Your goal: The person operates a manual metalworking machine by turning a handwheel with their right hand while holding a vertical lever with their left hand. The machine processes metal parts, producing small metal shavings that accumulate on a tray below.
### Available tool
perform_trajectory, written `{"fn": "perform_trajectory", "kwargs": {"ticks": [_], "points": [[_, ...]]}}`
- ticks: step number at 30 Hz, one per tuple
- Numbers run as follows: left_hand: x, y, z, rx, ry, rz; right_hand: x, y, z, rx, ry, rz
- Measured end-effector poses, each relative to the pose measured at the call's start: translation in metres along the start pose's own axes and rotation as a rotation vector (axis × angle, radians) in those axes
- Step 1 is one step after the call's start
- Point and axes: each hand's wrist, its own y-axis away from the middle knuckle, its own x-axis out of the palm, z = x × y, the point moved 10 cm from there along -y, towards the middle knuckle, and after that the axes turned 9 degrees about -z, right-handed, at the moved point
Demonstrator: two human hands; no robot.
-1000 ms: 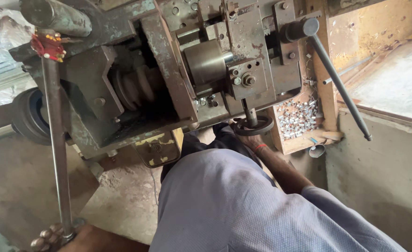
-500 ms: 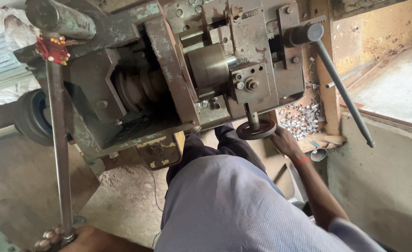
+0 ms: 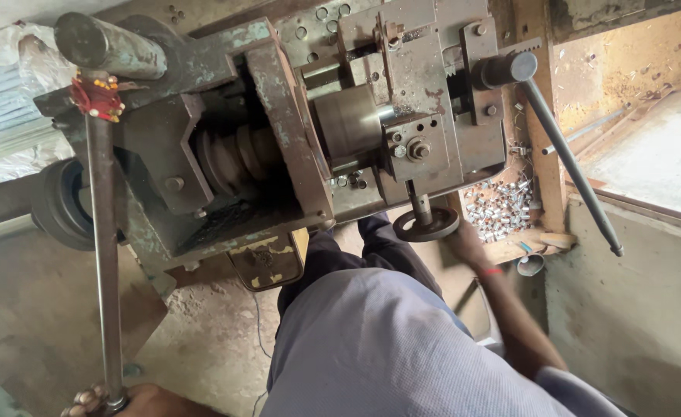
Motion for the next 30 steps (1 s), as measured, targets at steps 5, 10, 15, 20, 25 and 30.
{"fn": "perform_trajectory", "kwargs": {"ticks": [5,10,15,20,25,30], "points": [[0.004,-0.007,-0.019,0.009,-0.075,0.042,0.056,0.045,0.052,0.035,-0.320,0.022],[0.011,-0.023,-0.080,0.157,-0.344,0.139,0.005,0.078,0.052,0.536,-0.572,-0.177],[0.024,-0.036,-0.144,0.286,-0.620,0.293,-0.029,0.066,0.055,0.541,-0.639,-0.450],[0.037,-0.050,-0.196,0.481,-0.544,0.260,-0.041,0.063,0.046,0.594,-0.467,-0.517],[0.041,-0.056,-0.224,0.468,-0.610,0.239,-0.043,0.059,0.037,0.579,-0.428,-0.532],[0.012,-0.058,-0.124,-0.377,0.081,-0.107,-0.040,0.057,0.019,0.602,-0.385,-0.538]]}}
